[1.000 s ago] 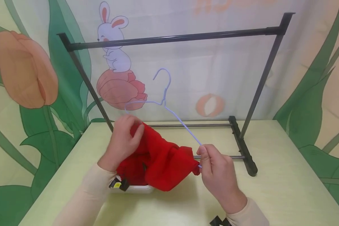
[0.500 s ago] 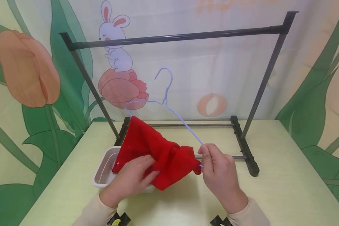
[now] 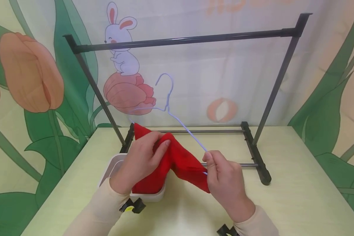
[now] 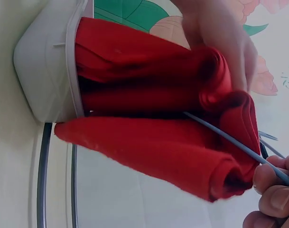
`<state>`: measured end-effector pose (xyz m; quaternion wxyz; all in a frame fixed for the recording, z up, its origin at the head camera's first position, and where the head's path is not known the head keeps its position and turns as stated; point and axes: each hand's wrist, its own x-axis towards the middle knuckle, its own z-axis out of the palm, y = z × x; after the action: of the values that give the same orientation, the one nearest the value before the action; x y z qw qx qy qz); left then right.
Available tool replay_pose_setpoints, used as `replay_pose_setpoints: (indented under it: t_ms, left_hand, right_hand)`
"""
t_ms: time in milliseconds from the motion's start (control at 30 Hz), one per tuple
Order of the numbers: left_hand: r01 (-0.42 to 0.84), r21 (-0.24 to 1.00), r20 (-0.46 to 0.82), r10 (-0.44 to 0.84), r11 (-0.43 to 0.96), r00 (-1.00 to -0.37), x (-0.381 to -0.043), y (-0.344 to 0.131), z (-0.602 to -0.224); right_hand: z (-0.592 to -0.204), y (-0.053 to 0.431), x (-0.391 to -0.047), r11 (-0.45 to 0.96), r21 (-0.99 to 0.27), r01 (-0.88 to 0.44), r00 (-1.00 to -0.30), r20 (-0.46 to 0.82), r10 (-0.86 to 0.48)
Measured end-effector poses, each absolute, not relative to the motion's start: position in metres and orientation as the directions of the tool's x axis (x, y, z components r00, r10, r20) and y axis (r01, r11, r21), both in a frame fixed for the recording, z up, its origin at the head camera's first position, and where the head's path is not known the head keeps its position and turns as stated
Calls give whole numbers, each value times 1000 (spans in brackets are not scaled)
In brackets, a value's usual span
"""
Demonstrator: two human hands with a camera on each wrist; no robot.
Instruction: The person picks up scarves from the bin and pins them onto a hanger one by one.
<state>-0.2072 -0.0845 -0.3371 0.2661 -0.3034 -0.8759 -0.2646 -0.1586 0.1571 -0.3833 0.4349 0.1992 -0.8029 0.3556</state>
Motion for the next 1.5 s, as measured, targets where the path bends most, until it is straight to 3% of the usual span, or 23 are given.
replay_pose_setpoints:
  t_ms: [233, 433, 533, 767, 933, 1033, 1167, 1333, 1500]
  left_hand:
    - [649, 271, 631, 378, 711, -678, -218, -57, -314]
    - [618, 258, 484, 454, 743, -748, -220, -44, -315]
    - [623, 245, 475, 468, 743, -745, -216, -48, -325]
    - [699, 152, 560, 522, 699, -643, -194, -62, -361]
    - [576, -34, 578, 486, 817, -655, -179, -66, -394]
    - [497, -82, 577, 448, 864, -683, -173, -70, -410]
    - [451, -104, 581, 422, 887, -696, -166, -74, -430]
    - [399, -137, 655, 385, 907, -650, -166, -66, -450]
    - [375, -86, 714, 320, 923, -623, -170, -63, -458]
  right_hand:
    - [-378, 156, -157, 664, -396, -635, -537, 844, -11]
    - [-378, 157, -159, 667, -382, -639, -524, 851, -15]
    - [-380, 157, -160, 669, -373, -644, -521, 853, -26]
    - [-381, 159, -161, 666, -374, -645, -522, 853, -27]
    - [-379, 158, -160, 666, -388, -637, -534, 845, -18]
    - [-381, 157, -161, 662, -396, -636, -533, 846, -6]
    - [-382, 158, -162, 658, -388, -645, -519, 855, -5]
    - [-383, 158, -165, 651, -374, -660, -490, 872, 4]
    - [-383, 157, -164, 645, -390, -657, -508, 861, 4]
